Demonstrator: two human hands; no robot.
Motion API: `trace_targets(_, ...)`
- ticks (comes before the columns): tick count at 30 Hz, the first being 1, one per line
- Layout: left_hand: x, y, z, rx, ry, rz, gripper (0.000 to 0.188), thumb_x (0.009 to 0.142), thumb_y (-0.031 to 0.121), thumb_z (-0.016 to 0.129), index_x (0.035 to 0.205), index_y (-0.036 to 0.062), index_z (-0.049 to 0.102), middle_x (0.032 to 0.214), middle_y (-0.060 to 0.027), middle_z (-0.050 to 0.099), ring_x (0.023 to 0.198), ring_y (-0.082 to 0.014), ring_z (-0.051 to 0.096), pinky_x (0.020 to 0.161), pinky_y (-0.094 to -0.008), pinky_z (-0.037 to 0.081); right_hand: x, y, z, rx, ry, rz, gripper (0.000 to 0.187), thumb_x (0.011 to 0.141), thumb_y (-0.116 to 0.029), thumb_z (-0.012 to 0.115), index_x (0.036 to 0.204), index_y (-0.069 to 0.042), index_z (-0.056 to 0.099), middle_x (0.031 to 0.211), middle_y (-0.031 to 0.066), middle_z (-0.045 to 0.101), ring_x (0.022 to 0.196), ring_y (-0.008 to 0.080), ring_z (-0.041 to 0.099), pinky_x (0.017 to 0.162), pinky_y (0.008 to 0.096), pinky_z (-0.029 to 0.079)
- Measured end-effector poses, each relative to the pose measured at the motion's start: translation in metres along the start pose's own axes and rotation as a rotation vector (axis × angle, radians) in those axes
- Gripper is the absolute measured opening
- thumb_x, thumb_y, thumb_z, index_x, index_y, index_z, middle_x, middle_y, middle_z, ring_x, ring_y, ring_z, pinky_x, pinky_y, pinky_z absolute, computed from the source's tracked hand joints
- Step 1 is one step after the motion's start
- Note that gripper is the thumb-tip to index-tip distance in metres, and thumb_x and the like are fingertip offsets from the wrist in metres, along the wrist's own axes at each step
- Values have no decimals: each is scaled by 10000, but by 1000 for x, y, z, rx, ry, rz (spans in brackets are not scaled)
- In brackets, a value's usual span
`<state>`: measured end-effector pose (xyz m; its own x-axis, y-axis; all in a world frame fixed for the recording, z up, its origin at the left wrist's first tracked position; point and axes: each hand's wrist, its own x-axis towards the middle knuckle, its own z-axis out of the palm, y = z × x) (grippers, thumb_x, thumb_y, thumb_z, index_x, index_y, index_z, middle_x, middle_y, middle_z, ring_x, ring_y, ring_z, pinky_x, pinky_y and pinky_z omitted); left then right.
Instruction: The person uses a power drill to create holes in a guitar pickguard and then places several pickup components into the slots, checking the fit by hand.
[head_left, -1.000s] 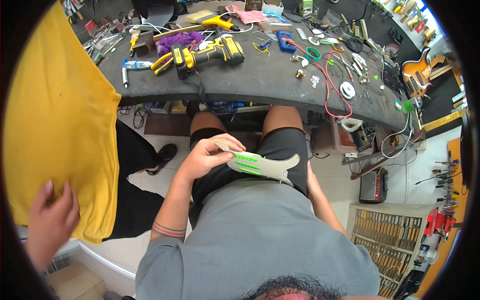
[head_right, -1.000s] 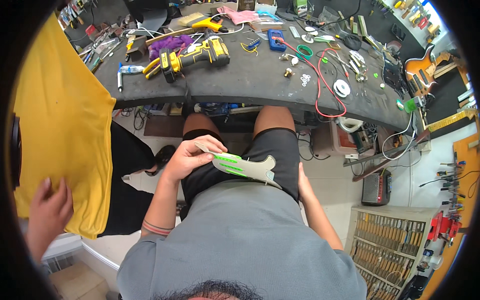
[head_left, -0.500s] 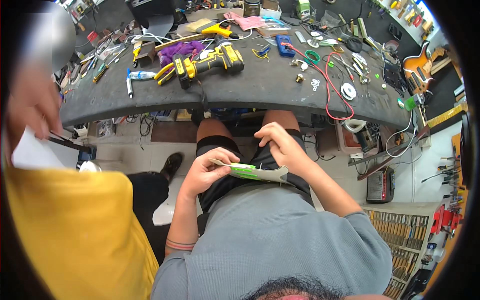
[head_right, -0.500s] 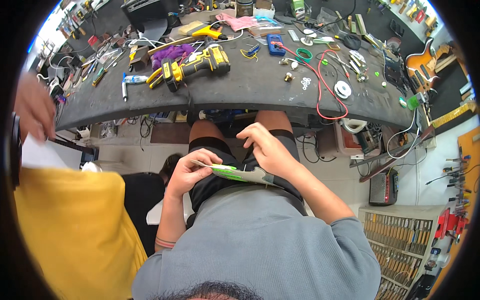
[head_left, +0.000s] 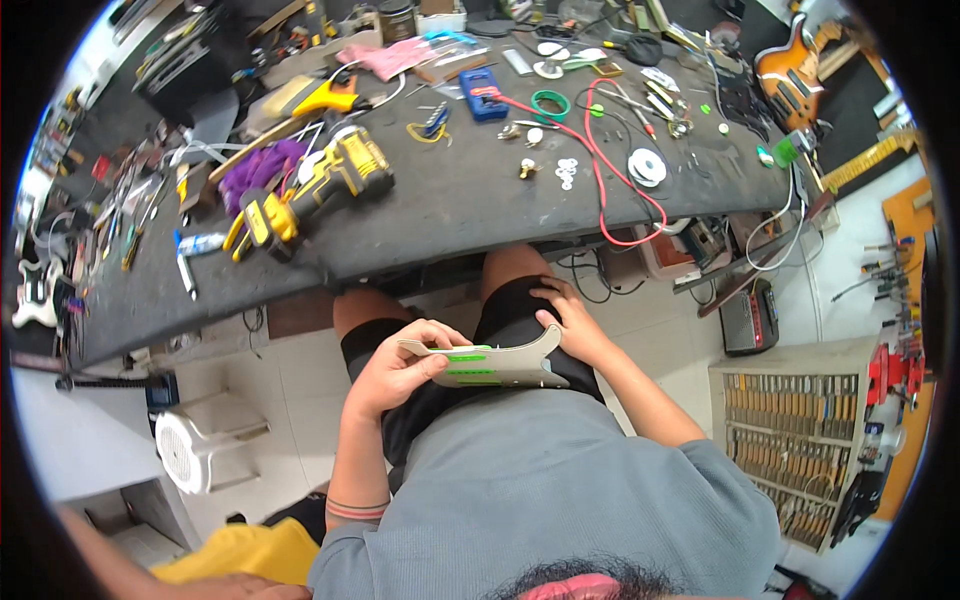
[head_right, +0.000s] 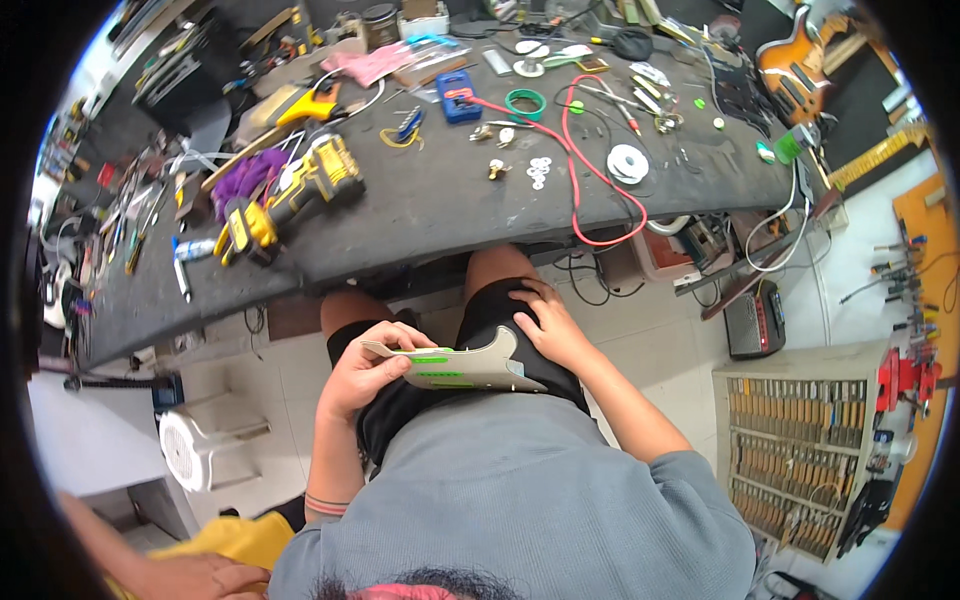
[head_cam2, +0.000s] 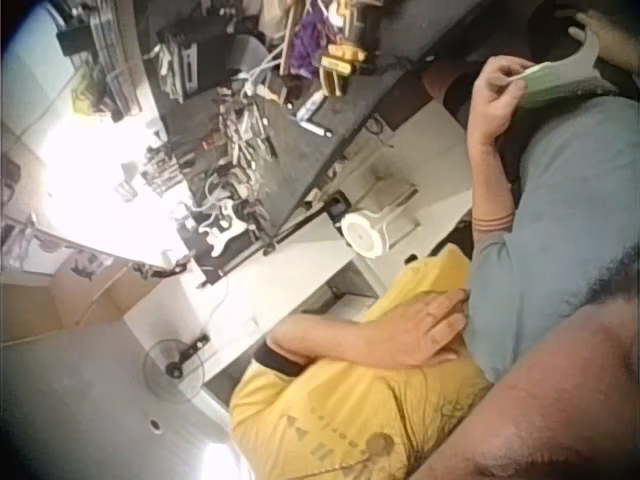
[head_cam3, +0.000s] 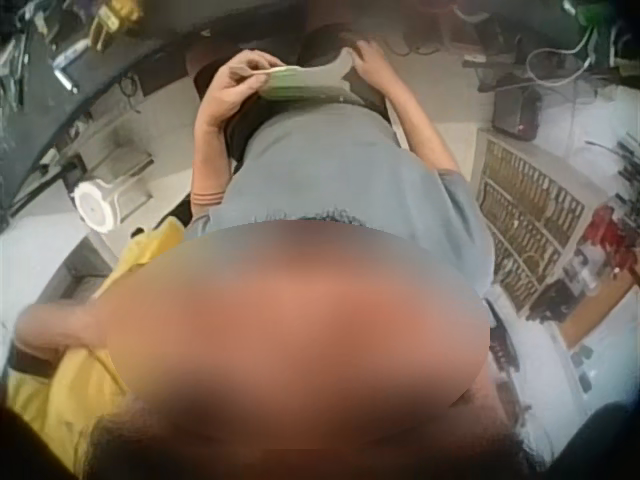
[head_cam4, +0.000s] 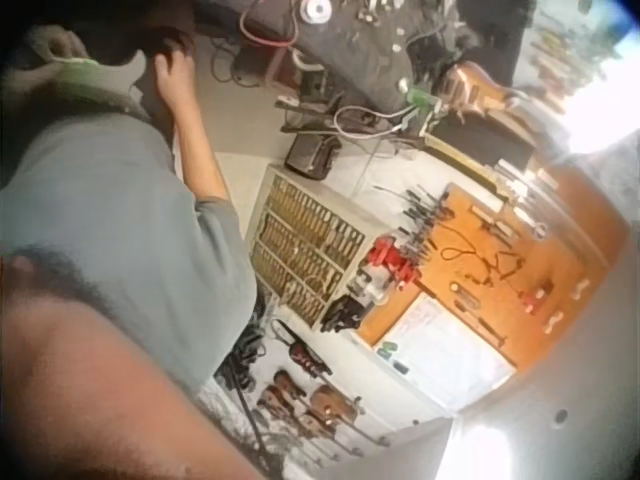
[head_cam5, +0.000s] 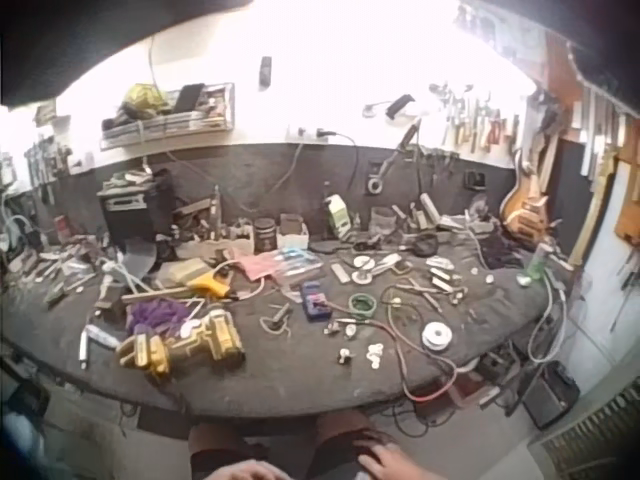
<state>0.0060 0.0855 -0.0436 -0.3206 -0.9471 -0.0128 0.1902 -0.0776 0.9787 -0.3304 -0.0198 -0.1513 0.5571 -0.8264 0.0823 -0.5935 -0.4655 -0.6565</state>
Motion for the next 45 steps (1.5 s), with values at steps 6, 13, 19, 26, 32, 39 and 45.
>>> trace_targets(6, 64, 9, 15, 63, -100, -85, 185, 1049, 191, 703, 1089, 43, 600, 1224, -118, 726, 1106, -190, 659, 995, -365, 519, -31, 29, 2, 268, 106, 417, 374, 1080, -183, 566, 1379, 36, 622, 1383, 282, 644, 1315, 480, 600, 1142, 470, 470)
trace_targets(13, 98, 24, 35, 265, -229, 138, 139, 911, 57, 810, 986, 30, 695, 1181, -145, 721, 1034, -252, 694, 910, -376, 560, 10, -14, -53, 734, 74, 283, 322, 986, 101, 435, 1247, 31, 611, 1193, 116, 670, 1145, 236, 691, 1025, 376, 555)
trace_targets(19, 84, 0, 20, 412, -113, 94, 181, 874, 12, 798, 976, 46, 653, 1096, -93, 642, 1045, -254, 624, 953, -379, 494, 32, -59, -88, 789, -292, 271, 159, 1054, -93, 574, 1142, 12, 654, 1037, 56, 692, 959, 139, 648, 859, 323, 543)
trace_targets(26, 54, -15, 22, 454, 30, 58, 242, 831, -47, 812, 978, 44, 643, 1059, -77, 669, 998, -246, 669, 884, -360, 535, 58, -99, -80, 487, -624, 158, 338, 1057, -339, 651, 935, -25, 620, 745, 76, 601, 677, 176, 563, 630, 379, 449)
trace_targets(32, 45, -16, 30, 542, 112, 106, 284, 792, -51, 841, 968, 57, 647, 1032, -77, 700, 911, -250, 707, 770, -353, 573, 65, -111, -69, 284, -603, -57, 331, 1019, -305, 653, 848, -28, 594, 731, 117, 578, 709, 303, 569, 680, 444, 458)
trace_targets(39, 33, -25, 29, 592, 131, 150, 311, 735, -60, 872, 898, 53, 633, 1002, -86, 730, 883, -235, 710, 724, -339, 559, 48, -110, -48, 355, -461, -221, 322, 1028, -276, 626, 837, -16, 624, 754, 159, 634, 779, 379, 639, 745, 498, 501)
trace_targets(45, 38, -24, 29, 613, 81, 178, 263, 752, -69, 797, 939, 48, 653, 1050, -120, 720, 925, -337, 721, 774, -393, 577, 38, -111, -49, 349, -410, -189, 202, 994, -232, 628, 904, -52, 640, 840, 154, 667, 824, 410, 661, 793, 515, 522)
